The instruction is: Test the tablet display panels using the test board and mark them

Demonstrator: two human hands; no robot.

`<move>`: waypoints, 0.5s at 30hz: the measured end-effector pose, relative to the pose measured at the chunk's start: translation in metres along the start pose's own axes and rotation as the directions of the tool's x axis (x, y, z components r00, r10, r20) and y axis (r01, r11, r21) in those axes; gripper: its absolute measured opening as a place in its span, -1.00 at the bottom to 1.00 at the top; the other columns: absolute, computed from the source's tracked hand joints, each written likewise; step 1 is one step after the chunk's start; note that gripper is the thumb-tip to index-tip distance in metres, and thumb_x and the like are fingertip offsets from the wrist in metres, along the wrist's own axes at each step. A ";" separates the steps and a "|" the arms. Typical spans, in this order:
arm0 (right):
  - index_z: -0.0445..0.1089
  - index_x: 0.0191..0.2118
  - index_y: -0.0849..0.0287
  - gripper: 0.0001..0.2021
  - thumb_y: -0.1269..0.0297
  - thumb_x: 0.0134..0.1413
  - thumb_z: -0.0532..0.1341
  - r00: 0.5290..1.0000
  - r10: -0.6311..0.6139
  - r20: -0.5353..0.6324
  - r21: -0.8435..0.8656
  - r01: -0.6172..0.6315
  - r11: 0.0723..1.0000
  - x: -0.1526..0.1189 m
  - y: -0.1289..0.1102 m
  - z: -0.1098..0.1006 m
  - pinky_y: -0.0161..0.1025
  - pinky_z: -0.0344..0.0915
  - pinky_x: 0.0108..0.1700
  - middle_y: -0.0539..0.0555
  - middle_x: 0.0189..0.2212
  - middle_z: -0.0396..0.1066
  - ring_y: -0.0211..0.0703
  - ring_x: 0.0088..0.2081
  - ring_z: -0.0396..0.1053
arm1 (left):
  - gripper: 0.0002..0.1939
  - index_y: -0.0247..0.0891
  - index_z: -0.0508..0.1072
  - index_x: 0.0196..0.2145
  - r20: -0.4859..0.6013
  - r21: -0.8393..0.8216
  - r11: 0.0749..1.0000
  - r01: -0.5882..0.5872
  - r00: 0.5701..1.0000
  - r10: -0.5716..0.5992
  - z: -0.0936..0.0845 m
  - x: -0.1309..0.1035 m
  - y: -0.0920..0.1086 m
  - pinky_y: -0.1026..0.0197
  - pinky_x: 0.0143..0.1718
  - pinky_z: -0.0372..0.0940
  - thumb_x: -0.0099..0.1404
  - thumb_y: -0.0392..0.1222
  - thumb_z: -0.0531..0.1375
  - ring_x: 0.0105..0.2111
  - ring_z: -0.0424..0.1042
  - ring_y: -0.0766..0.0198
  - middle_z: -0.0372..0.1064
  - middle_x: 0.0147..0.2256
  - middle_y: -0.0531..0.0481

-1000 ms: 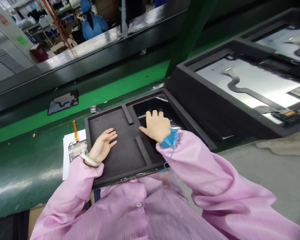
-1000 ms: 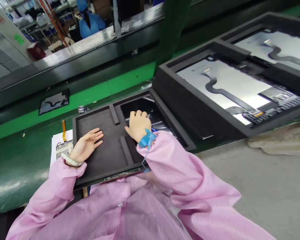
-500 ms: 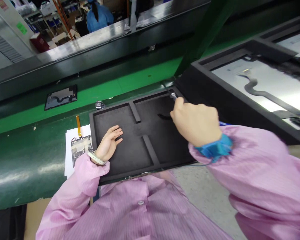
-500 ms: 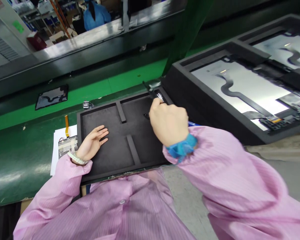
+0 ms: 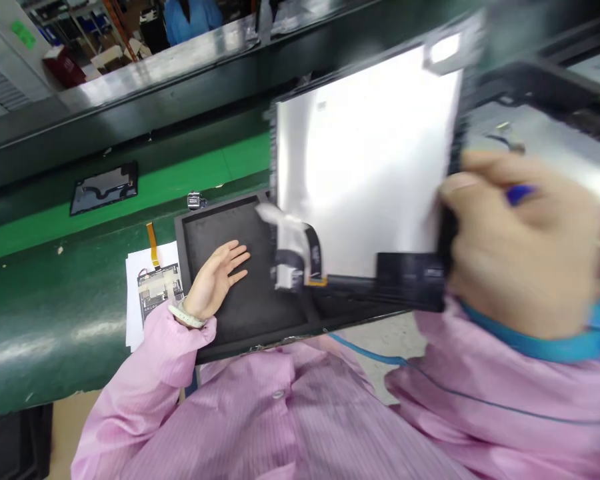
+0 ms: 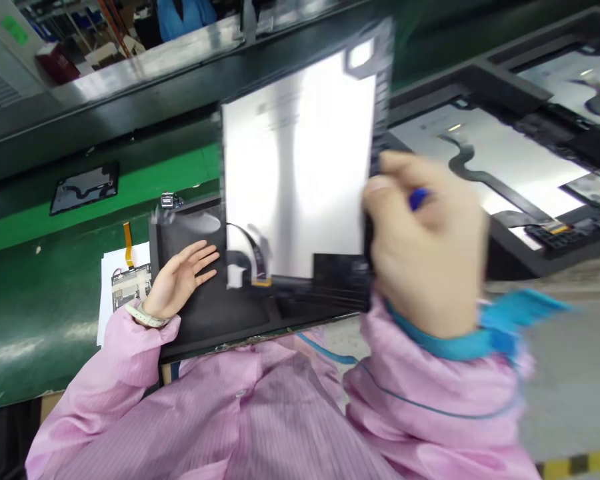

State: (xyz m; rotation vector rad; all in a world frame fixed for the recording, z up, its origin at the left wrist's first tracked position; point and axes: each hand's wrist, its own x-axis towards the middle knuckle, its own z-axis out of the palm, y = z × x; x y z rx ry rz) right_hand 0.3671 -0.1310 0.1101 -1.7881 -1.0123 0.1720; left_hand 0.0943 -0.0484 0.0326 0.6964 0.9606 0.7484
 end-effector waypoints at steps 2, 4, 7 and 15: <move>0.55 -0.16 0.13 -0.78 0.24 0.20 0.17 0.982 0.080 0.172 0.261 -0.124 0.957 -0.013 0.002 0.035 -0.20 0.35 -0.06 0.07 -0.20 0.53 -0.16 -0.13 0.44 | -0.55 -0.20 0.51 -0.03 0.033 -0.052 0.998 -0.040 0.999 0.041 0.001 -0.011 0.002 -0.09 0.14 0.32 0.28 0.16 0.25 0.23 0.34 -0.11 0.48 0.09 -0.17; 0.53 -0.18 0.18 -0.76 0.20 0.15 0.17 0.936 0.136 0.324 0.380 -0.261 0.887 -0.028 0.006 0.071 -0.23 0.36 -0.16 0.05 -0.28 0.51 -0.18 -0.21 0.43 | -0.54 -0.20 0.52 -0.06 -0.048 -0.073 0.991 -0.111 0.993 0.107 0.000 -0.022 0.002 -0.08 0.21 0.31 0.29 0.20 0.23 0.26 0.31 -0.11 0.51 0.06 -0.14; 0.51 -0.17 0.25 -0.71 0.19 0.13 0.14 0.822 0.158 0.547 0.364 -0.404 0.840 -0.046 0.013 0.107 -0.28 0.32 -0.27 0.03 -0.37 0.46 -0.25 -0.34 0.37 | -0.67 -0.16 0.53 -0.08 -0.291 -0.001 0.989 -0.150 0.946 0.143 -0.008 -0.036 -0.003 0.04 0.29 0.27 0.21 -0.06 0.35 0.30 0.28 0.01 0.54 0.02 -0.04; 0.39 0.07 0.22 -0.57 0.16 0.13 0.13 0.844 0.257 0.470 0.315 -0.432 0.845 -0.038 0.017 0.103 -0.41 -0.01 -0.63 0.22 -0.04 0.47 -0.21 -0.34 0.46 | -0.62 -0.16 0.53 -0.05 -0.263 0.024 0.997 -0.069 0.962 0.073 -0.028 -0.040 -0.016 -0.02 0.21 0.37 0.15 -0.18 0.40 0.14 0.45 -0.01 0.55 -0.07 -0.03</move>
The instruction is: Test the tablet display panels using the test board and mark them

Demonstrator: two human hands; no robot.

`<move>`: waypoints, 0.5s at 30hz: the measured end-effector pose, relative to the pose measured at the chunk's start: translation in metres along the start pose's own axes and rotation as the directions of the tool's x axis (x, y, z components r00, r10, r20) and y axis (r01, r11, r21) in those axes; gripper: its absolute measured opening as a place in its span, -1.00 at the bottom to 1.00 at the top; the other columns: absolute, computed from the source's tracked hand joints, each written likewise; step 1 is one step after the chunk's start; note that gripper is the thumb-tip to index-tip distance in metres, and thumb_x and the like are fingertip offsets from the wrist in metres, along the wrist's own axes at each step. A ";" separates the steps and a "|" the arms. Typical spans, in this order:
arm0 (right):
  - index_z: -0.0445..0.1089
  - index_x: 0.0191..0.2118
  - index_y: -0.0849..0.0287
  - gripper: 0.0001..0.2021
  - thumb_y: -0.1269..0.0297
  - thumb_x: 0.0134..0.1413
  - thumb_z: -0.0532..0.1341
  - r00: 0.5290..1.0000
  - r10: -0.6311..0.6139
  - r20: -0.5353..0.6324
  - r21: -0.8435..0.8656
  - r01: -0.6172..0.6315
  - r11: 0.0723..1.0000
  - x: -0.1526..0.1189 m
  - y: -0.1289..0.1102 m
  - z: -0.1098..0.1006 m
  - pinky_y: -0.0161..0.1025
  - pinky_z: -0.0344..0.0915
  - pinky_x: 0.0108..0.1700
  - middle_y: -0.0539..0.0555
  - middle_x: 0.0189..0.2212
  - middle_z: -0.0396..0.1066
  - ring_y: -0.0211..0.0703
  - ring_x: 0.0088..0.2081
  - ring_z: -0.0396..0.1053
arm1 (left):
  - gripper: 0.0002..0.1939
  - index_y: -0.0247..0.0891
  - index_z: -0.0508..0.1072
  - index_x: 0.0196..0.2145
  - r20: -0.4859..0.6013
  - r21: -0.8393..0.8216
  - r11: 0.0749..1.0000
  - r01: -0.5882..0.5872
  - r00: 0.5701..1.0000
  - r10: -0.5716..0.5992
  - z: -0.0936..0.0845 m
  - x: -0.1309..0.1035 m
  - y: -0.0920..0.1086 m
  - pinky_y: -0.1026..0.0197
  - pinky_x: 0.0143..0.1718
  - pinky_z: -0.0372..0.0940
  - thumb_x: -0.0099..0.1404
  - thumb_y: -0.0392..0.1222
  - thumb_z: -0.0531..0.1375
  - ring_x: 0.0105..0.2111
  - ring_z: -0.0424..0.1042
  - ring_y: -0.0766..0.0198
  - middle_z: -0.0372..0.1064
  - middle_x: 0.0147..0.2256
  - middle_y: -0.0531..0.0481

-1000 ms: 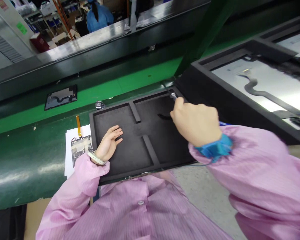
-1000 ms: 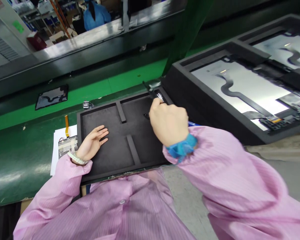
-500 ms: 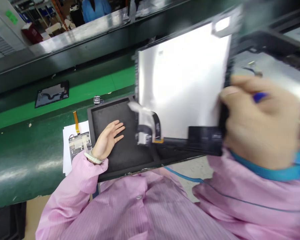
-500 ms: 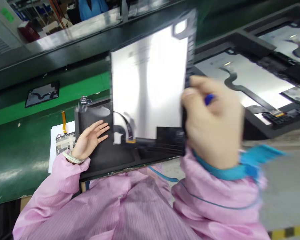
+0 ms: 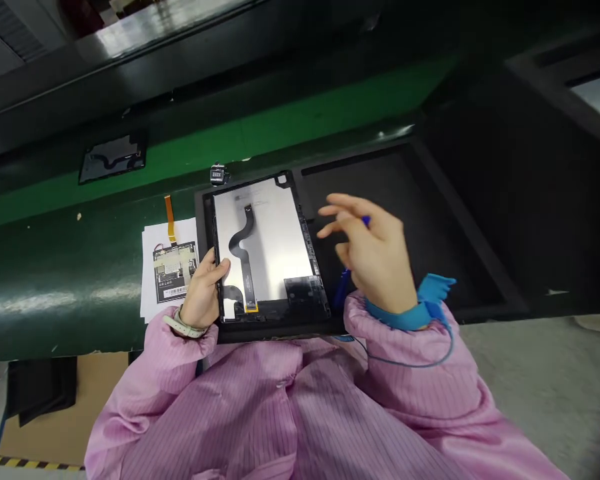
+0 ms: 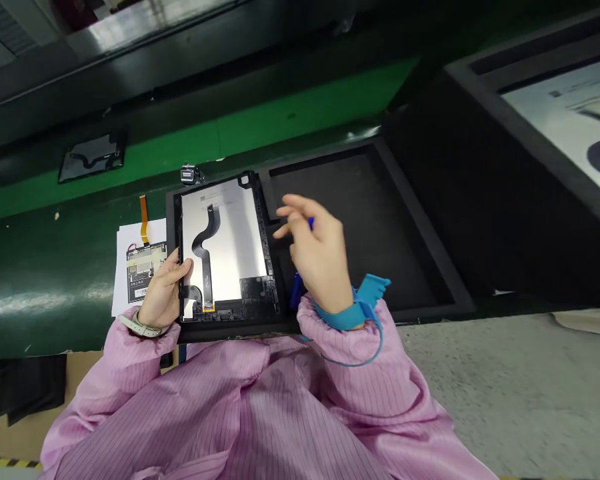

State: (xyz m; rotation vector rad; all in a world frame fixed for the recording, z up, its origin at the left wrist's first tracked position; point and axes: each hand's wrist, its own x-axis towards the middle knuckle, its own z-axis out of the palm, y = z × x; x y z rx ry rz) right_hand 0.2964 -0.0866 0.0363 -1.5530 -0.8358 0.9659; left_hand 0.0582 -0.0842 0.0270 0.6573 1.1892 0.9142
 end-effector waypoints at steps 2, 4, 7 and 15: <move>0.39 0.02 0.19 -0.63 0.22 0.12 0.09 0.983 -0.079 -0.168 0.050 0.089 0.995 -0.005 -0.010 -0.006 -0.41 -0.07 -0.66 0.22 -0.08 0.48 -0.17 -0.33 0.46 | -0.61 -0.14 0.53 -0.03 -0.029 0.022 1.000 -0.001 1.000 0.002 0.000 0.003 -0.003 -0.04 0.26 0.31 0.16 -0.20 0.39 0.21 0.38 -0.03 0.54 -0.01 -0.05; 0.41 -0.05 0.13 -0.69 0.28 0.10 0.08 0.925 -0.192 -0.328 0.067 0.226 0.972 -0.015 -0.021 -0.008 -0.37 -0.07 -0.66 0.16 -0.21 0.49 -0.17 -0.40 0.43 | -0.61 -0.12 0.53 -0.01 -0.069 0.050 0.998 -0.023 0.997 0.027 0.001 0.006 -0.008 -0.04 0.32 0.22 0.17 -0.23 0.38 0.30 0.27 -0.04 0.51 0.06 -0.04; 0.46 -0.18 0.02 -0.77 0.31 0.10 0.09 0.805 -0.328 -0.495 0.045 0.400 0.915 -0.032 -0.035 -0.005 -0.27 -0.01 -0.65 0.07 -0.39 0.44 -0.19 -0.55 0.29 | -0.63 -0.12 0.54 -0.01 -0.069 0.099 0.993 -0.067 0.995 0.074 0.001 0.011 -0.016 -0.02 0.40 0.06 0.20 -0.26 0.35 0.37 0.16 -0.02 0.46 0.15 -0.03; 0.58 -0.22 -0.17 -0.56 0.49 0.10 0.03 0.832 -0.317 -0.455 0.252 0.462 0.850 -0.079 -0.038 0.005 -0.19 0.03 -0.68 -0.02 -0.62 0.23 -0.24 -0.69 0.05 | -0.43 0.04 0.37 0.27 -0.003 0.424 0.841 -0.336 0.928 0.372 0.003 -0.030 -0.011 0.05 0.48 -0.26 0.34 -0.19 0.29 0.49 -0.18 0.10 -0.04 0.46 0.12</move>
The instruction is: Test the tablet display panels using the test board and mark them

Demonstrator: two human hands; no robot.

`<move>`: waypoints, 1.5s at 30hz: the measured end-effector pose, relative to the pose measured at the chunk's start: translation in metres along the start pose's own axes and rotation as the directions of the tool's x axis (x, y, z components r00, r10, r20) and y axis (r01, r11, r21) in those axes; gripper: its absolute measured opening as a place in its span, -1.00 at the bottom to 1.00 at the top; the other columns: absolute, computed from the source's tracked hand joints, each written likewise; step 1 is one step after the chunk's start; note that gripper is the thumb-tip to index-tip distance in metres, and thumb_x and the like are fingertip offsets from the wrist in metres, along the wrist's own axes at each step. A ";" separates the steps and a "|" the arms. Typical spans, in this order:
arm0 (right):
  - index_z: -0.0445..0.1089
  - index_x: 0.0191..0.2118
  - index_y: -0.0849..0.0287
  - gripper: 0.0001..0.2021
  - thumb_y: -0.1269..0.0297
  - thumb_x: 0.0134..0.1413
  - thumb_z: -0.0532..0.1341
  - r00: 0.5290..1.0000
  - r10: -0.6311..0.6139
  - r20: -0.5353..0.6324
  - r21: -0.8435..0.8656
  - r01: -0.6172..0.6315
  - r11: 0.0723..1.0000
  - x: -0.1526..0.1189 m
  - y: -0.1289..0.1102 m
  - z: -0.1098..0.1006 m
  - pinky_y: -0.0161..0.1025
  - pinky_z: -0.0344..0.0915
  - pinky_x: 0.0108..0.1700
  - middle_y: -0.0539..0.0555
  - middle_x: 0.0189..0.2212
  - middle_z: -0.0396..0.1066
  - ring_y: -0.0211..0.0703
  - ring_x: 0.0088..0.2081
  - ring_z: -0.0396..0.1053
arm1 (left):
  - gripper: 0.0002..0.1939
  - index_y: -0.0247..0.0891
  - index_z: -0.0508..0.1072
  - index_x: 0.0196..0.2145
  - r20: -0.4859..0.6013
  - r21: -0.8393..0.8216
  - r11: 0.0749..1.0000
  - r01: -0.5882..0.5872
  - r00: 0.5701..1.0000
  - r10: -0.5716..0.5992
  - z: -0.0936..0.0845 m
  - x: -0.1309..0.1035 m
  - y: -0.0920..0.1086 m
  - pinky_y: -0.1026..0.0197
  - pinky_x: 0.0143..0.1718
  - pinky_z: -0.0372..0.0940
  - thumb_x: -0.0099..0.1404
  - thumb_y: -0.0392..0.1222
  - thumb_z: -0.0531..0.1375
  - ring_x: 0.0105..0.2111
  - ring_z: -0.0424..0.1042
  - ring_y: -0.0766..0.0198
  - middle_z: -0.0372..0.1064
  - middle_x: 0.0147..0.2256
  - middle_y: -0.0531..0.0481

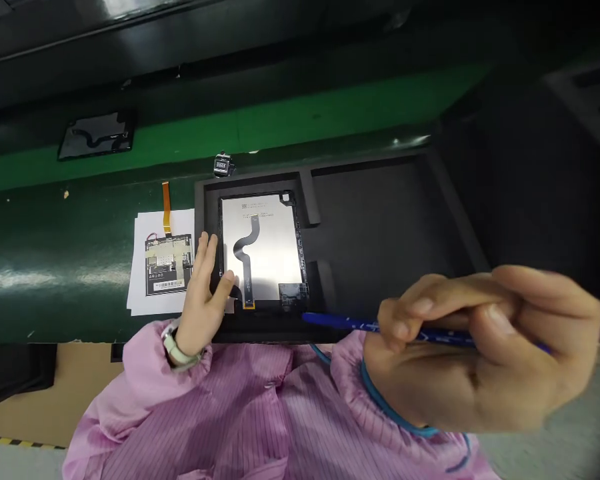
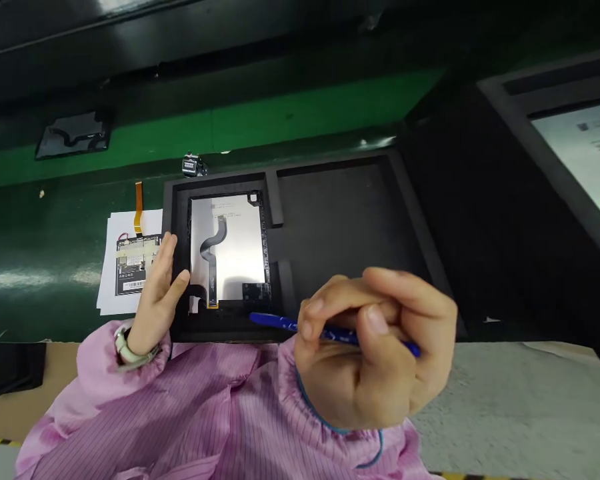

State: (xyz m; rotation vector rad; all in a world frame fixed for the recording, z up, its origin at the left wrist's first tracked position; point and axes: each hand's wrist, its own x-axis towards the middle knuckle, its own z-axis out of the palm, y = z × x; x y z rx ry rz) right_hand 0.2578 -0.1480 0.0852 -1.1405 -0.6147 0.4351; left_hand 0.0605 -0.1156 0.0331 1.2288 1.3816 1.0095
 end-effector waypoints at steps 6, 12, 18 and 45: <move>0.46 0.01 -0.29 -0.52 0.42 0.29 -0.06 0.948 0.204 0.243 0.030 -0.218 0.975 -0.035 -0.002 -0.011 -0.28 0.10 -0.67 -0.07 -0.63 0.22 -0.23 -0.69 0.09 | -0.73 -0.14 0.52 -0.06 0.551 0.192 0.924 -0.330 0.815 0.177 0.021 -0.057 0.005 0.08 -0.07 0.36 0.46 0.02 0.15 -0.15 0.54 0.03 0.56 -0.19 -0.17; 0.44 -0.39 0.16 -0.65 0.13 0.35 0.06 0.676 0.350 0.648 -0.186 -0.306 0.934 -0.053 0.025 -0.020 -0.25 0.28 -0.41 0.03 -0.55 0.35 -0.23 -0.47 0.33 | -0.55 -0.18 0.31 -0.31 0.548 0.227 0.862 -0.453 0.791 0.272 0.024 -0.068 -0.013 0.15 -0.44 0.15 0.56 0.08 -0.18 -0.49 0.34 0.20 0.37 -0.47 -0.05; 0.21 -0.65 0.19 -0.48 0.06 0.33 0.12 0.677 0.522 0.519 -0.164 -0.520 0.838 -0.063 0.032 -0.021 -0.34 0.05 -0.57 -0.06 -0.70 0.10 -0.37 -0.62 0.11 | -0.47 -0.18 0.10 -0.47 0.662 0.072 0.994 -0.080 0.750 0.012 0.015 -0.069 0.006 0.19 -0.47 -0.02 0.53 0.22 -0.15 -0.53 0.07 0.34 0.07 -0.54 0.11; 0.24 -0.51 0.14 -0.72 0.21 0.22 0.16 0.589 0.533 0.608 -0.613 -0.079 0.786 -0.042 0.075 -0.015 -0.36 0.17 -0.46 -0.09 -0.62 0.30 -0.36 -0.57 0.27 | -0.73 -0.26 0.38 -0.01 0.138 0.593 0.691 -0.413 0.898 0.419 0.004 -0.045 -0.037 0.26 -0.32 0.39 0.56 -0.15 -0.06 -0.35 0.57 0.25 0.58 -0.25 -0.07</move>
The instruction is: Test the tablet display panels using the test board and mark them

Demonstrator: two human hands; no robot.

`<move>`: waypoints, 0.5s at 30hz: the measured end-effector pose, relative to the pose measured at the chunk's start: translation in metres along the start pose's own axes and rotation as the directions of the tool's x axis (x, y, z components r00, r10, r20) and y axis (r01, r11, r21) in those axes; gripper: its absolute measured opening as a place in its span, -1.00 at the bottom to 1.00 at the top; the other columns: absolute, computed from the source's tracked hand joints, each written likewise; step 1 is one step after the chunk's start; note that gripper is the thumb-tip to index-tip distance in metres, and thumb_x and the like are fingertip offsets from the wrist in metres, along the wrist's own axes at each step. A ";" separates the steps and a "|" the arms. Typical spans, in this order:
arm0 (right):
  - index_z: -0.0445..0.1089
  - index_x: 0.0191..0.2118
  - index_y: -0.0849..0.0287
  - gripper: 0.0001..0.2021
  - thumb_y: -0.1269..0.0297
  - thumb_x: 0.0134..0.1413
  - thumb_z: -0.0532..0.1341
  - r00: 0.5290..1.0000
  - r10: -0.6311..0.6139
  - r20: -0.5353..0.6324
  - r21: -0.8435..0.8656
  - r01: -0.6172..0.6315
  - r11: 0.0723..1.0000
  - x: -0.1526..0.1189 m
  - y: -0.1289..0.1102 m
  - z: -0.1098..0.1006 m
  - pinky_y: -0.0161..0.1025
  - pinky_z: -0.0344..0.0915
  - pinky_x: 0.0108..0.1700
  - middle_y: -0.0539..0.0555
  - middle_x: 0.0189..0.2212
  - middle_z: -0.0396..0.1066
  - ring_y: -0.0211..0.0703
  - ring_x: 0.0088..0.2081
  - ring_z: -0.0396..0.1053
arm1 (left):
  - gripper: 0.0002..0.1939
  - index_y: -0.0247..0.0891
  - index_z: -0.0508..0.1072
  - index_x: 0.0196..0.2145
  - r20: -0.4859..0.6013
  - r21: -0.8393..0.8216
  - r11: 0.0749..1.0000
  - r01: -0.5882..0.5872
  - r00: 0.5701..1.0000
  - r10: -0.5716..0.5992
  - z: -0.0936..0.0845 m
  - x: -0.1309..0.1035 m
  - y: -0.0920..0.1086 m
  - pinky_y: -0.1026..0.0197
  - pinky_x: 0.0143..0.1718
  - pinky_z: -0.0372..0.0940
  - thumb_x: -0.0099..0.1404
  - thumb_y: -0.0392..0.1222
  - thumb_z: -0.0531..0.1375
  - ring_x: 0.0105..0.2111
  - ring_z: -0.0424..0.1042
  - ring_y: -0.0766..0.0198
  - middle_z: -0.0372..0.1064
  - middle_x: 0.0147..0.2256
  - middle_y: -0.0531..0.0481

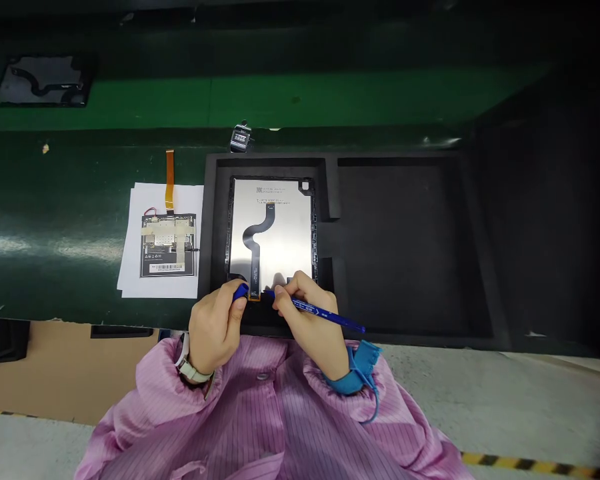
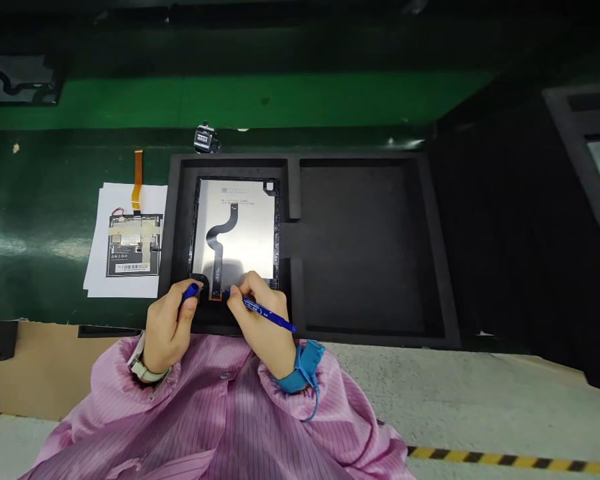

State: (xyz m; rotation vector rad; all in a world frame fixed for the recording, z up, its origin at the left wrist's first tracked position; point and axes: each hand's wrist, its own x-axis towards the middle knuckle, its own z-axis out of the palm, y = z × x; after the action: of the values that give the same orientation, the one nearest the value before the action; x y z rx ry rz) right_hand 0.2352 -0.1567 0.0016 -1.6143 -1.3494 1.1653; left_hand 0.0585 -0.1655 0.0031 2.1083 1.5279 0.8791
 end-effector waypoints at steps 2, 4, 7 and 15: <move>0.24 -0.52 0.14 -0.71 0.22 0.23 0.15 1.000 -0.006 0.009 -0.020 0.006 1.000 -0.001 0.000 0.001 -0.36 0.15 -0.47 -0.09 -0.62 0.30 -0.38 -0.58 0.25 | -0.74 -0.26 0.39 -0.02 0.000 0.000 1.000 -0.001 1.000 0.001 0.001 0.000 0.000 0.26 -0.30 0.39 0.56 -0.16 -0.06 -0.33 0.58 0.23 0.58 -0.25 -0.08; 0.23 -0.51 0.14 -0.71 0.21 0.24 0.15 1.000 -0.007 0.018 -0.033 0.007 0.999 -0.001 0.001 0.001 -0.37 0.14 -0.47 -0.10 -0.62 0.30 -0.38 -0.58 0.24 | -0.74 -0.26 0.39 -0.03 0.001 0.002 1.000 -0.003 1.000 0.003 0.001 0.000 0.000 0.25 -0.30 0.39 0.56 -0.17 -0.05 -0.31 0.58 0.22 0.58 -0.25 -0.08; 0.20 -0.50 0.13 -0.71 0.20 0.25 0.16 1.000 -0.001 0.025 -0.036 0.002 0.999 -0.001 0.002 0.002 -0.37 0.13 -0.49 -0.10 -0.62 0.29 -0.39 -0.59 0.23 | -0.75 -0.26 0.39 -0.03 0.000 0.006 1.000 -0.011 1.000 0.011 0.000 0.000 0.000 0.25 -0.29 0.39 0.55 -0.18 -0.04 -0.31 0.58 0.21 0.58 -0.24 -0.08; 0.25 -0.48 0.14 -0.73 0.21 0.22 0.21 0.994 0.031 -0.104 0.204 -0.009 0.979 -0.002 0.002 -0.004 -0.38 0.22 -0.48 -0.07 -0.60 0.35 -0.35 -0.56 0.30 | -0.76 -0.27 0.42 -0.08 0.019 -0.061 0.998 -0.035 0.999 0.036 -0.002 0.002 0.000 0.22 -0.29 0.36 0.54 -0.20 -0.02 -0.32 0.49 0.21 0.50 -0.30 -0.08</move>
State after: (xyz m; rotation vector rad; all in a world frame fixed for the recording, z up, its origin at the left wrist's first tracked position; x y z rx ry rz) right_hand 0.2395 -0.1589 0.0012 -1.5234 -1.1113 1.1717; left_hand 0.0579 -0.1634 0.0053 2.1004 1.4399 0.9026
